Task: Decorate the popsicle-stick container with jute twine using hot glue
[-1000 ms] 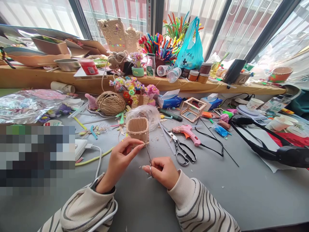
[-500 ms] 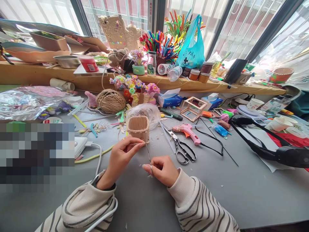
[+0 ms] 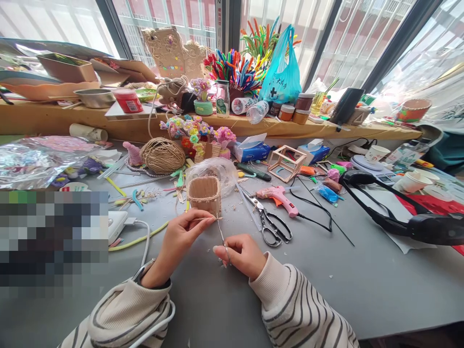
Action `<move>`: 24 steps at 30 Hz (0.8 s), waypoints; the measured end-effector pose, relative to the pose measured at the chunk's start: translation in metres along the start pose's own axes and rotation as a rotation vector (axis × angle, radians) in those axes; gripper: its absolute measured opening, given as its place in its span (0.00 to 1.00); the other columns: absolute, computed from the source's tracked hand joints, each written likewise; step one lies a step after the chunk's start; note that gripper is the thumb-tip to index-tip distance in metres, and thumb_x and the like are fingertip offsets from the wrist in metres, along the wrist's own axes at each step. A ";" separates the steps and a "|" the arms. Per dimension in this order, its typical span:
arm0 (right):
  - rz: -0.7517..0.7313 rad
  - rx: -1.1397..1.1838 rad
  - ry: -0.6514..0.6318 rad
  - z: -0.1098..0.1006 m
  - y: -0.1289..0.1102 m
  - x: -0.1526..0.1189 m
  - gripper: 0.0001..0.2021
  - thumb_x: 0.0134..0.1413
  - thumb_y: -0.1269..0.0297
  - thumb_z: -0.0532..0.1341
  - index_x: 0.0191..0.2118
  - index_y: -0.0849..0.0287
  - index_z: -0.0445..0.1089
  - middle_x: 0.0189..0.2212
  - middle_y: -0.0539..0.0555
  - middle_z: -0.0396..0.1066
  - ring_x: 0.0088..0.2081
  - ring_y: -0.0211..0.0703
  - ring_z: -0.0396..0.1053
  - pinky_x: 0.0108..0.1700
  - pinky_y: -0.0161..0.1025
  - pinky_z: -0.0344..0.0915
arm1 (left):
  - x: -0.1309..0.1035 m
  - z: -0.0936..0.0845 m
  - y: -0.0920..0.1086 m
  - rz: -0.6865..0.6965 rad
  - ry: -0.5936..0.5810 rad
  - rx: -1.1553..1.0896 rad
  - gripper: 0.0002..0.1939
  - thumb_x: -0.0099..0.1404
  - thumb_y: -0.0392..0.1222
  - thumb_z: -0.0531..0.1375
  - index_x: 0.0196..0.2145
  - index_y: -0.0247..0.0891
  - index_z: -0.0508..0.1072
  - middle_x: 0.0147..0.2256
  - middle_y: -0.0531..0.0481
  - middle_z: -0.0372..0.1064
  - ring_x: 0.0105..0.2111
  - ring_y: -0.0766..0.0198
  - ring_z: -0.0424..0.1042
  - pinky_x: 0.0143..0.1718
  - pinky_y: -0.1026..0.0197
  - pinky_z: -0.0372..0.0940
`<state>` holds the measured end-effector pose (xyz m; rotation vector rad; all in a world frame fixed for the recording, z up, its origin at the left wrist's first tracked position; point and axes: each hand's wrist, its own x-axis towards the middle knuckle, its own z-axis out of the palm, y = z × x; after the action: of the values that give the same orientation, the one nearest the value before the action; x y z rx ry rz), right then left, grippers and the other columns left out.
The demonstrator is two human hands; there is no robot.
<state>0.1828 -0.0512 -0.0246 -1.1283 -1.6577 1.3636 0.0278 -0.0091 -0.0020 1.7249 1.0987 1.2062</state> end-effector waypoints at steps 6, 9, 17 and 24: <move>0.008 -0.046 0.133 0.005 0.005 -0.001 0.25 0.44 0.43 0.54 0.12 0.60 0.56 0.10 0.46 0.53 0.17 0.29 0.49 0.21 0.31 0.51 | 0.002 0.004 0.001 -0.017 0.033 0.004 0.07 0.53 0.43 0.60 0.25 0.36 0.73 0.17 0.57 0.58 0.17 0.72 0.51 0.19 0.67 0.52; 0.026 -0.062 0.174 0.006 0.007 -0.001 0.25 0.44 0.44 0.54 0.11 0.60 0.54 0.10 0.45 0.53 0.17 0.29 0.48 0.20 0.31 0.49 | 0.002 0.006 0.000 -0.033 0.049 0.011 0.08 0.52 0.44 0.60 0.26 0.36 0.73 0.16 0.58 0.55 0.17 0.72 0.51 0.20 0.67 0.52; 0.040 -0.098 0.201 0.006 0.009 -0.002 0.25 0.44 0.45 0.55 0.11 0.59 0.52 0.10 0.45 0.52 0.16 0.29 0.48 0.20 0.31 0.49 | 0.001 0.008 -0.003 -0.067 0.075 0.005 0.10 0.53 0.46 0.60 0.28 0.36 0.74 0.17 0.57 0.55 0.18 0.72 0.52 0.21 0.66 0.52; 0.017 -0.132 0.265 0.002 0.006 -0.001 0.26 0.46 0.44 0.53 0.11 0.60 0.54 0.09 0.45 0.51 0.16 0.29 0.48 0.20 0.32 0.49 | 0.001 0.007 -0.002 -0.055 0.077 -0.003 0.09 0.52 0.45 0.60 0.27 0.36 0.73 0.17 0.57 0.56 0.18 0.72 0.51 0.20 0.67 0.52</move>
<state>0.1821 -0.0528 -0.0305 -1.3394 -1.5647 1.0739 0.0344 -0.0085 -0.0053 1.6470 1.1822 1.2483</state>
